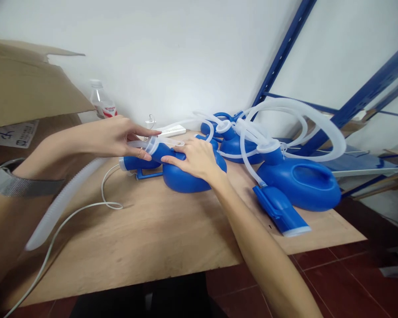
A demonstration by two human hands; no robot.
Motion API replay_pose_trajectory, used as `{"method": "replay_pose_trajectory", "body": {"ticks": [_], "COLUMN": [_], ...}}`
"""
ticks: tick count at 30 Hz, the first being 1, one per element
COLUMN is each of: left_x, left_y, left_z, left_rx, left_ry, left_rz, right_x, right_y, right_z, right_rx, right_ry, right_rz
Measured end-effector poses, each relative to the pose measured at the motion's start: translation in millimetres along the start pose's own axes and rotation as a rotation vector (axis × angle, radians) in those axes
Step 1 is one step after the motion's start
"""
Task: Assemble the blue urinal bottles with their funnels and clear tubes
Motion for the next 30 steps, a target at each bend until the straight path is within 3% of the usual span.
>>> {"method": "replay_pose_trajectory", "body": {"ticks": [9,13,16,19,23,26,30], "left_x": [-15.9,-21.4,-24.1,-25.5,-22.9,-24.5,-29.6], "left_y": [4.6,3.7,3.8,7.7,15.5,18.5,19.2], "left_z": [3.5,7.2,8.5,13.8,17.6,22.7,23.4], "left_rx": [-0.006,0.021,-0.009,-0.033,-0.093,-0.061,-0.037], "left_ry": [0.133,0.276,0.252,0.091,0.023,-0.03,-0.139], "left_rz": [0.055,-0.003,-0.019,0.03,0.104,0.17,0.216], "right_x": [-1.5,-0.3,-2.8,-8.4,-14.4,-28.1,-33.9], "right_y": [-0.2,-0.9,-1.8,-2.8,-6.4,-10.7,-9.0], "right_z": [-0.2,1.2,-2.4,-5.1,-7.8,-3.3,4.9], "right_rx": [-0.047,-0.036,-0.01,0.131,0.369,0.473,0.462], "right_ry": [0.039,0.033,0.053,0.168,0.503,0.723,0.668], "right_rz": [-0.035,-0.008,0.068,0.132,0.097,0.159,0.177]}}
Point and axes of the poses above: each hand's wrist, its own y-axis towards the middle knuckle, its own z-axis out of the palm, x = y × z, the point moved 10 cm from there along y, towards the middle knuckle, and after that the axes turned 1 degree about -z, right-handed, at the moved point
